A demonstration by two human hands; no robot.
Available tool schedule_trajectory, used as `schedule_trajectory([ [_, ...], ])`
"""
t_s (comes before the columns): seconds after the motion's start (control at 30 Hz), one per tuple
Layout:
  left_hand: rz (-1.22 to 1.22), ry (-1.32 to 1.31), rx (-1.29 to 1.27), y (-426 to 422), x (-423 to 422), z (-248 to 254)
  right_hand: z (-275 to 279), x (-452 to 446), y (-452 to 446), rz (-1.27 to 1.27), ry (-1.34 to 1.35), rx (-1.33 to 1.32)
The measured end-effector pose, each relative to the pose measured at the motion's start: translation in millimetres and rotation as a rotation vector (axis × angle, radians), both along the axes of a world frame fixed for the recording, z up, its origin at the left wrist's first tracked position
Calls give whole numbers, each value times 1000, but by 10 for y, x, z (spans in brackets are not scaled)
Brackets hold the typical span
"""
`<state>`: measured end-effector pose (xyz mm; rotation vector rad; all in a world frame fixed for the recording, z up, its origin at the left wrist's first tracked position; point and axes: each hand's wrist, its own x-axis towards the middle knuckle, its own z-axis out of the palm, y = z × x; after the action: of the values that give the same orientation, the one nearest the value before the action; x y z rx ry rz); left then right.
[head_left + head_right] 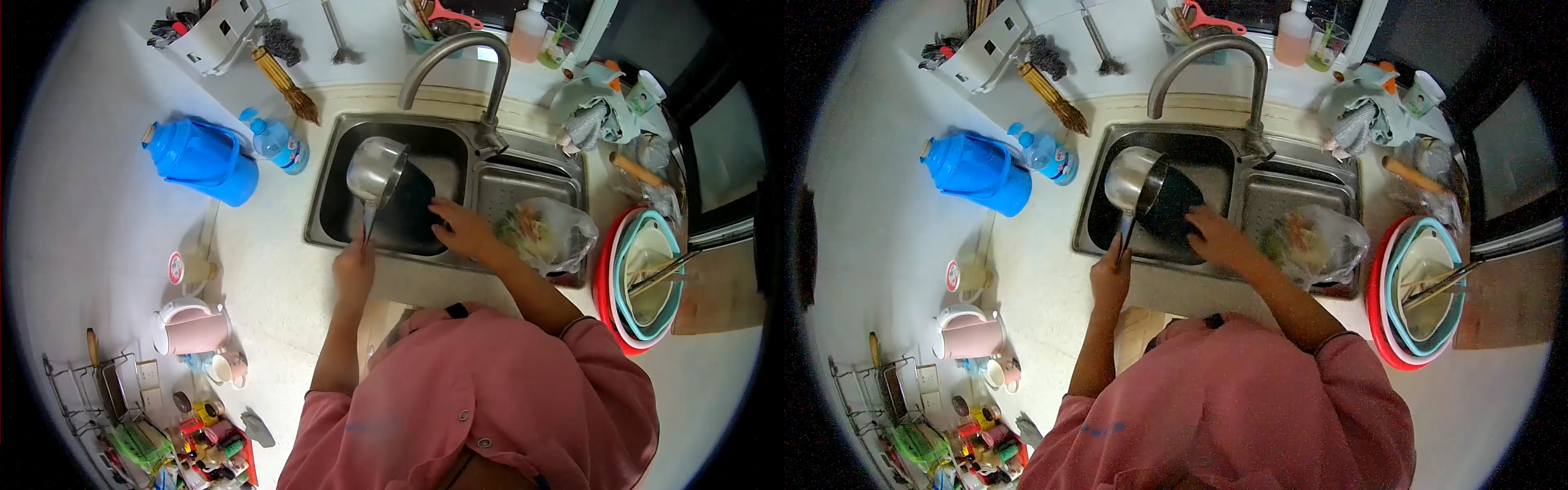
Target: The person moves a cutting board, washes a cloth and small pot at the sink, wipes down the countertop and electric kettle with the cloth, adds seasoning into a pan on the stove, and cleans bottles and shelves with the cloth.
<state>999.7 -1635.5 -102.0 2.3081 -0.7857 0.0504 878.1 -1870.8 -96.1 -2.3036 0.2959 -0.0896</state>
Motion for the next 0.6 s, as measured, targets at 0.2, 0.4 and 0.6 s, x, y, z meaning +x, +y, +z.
schedule_trajectory([
  [0.2,13,-88,237,122,180,-108,221,3,174,144,156,122],
  [0.4,10,567,-239,442,402,-272,163,-171,298,195,118,236],
  [0.6,-71,-326,540,400,400,-406,1,-382,539,123,176,-60],
])
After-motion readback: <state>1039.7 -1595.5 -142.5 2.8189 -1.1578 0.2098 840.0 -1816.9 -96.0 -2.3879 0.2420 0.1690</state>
